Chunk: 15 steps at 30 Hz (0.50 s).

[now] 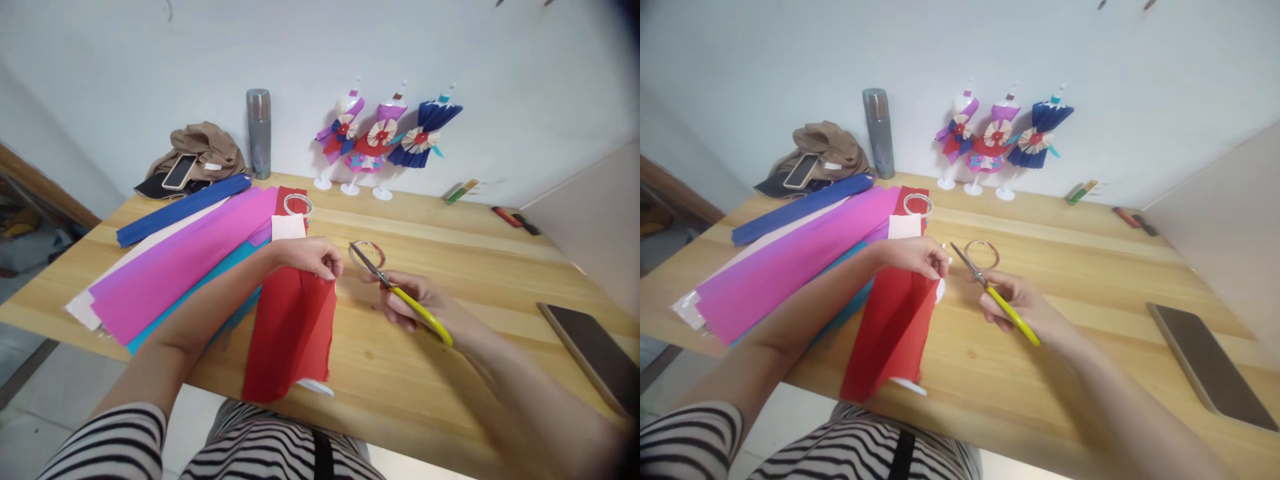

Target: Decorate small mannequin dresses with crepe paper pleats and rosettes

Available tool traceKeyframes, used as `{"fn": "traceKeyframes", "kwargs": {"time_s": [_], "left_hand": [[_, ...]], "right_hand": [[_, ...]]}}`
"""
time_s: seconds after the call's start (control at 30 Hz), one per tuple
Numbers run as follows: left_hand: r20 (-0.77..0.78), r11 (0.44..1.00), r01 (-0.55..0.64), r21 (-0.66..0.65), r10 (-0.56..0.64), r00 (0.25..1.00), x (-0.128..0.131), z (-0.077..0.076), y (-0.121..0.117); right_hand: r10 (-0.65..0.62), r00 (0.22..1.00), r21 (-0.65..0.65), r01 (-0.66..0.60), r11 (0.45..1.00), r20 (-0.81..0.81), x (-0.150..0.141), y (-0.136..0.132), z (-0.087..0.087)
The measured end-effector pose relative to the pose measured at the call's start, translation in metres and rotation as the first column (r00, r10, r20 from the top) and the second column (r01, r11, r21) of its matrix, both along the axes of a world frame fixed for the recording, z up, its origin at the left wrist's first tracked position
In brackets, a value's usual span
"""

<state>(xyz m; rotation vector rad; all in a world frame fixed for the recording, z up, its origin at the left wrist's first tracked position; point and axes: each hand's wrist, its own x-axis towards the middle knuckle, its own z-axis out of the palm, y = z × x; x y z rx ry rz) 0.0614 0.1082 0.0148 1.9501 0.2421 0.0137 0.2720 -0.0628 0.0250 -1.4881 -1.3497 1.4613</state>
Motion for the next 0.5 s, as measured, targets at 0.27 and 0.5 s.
{"fn": "traceKeyframes", "kwargs": {"time_s": [0.27, 0.5], "left_hand": [[0.084, 0.999, -0.051, 0.006, 0.050, 0.995, 0.010, -0.005, -0.009], [0.058, 0.998, -0.060, -0.020, 0.061, 0.996, 0.001, 0.010, -0.012]], "right_hand": [[0.074, 0.994, 0.033, -0.076, 0.997, 0.076, 0.005, -0.029, -0.007], [0.210, 0.938, 0.050, -0.233, 0.971, 0.277, 0.009, -0.042, 0.023]]}}
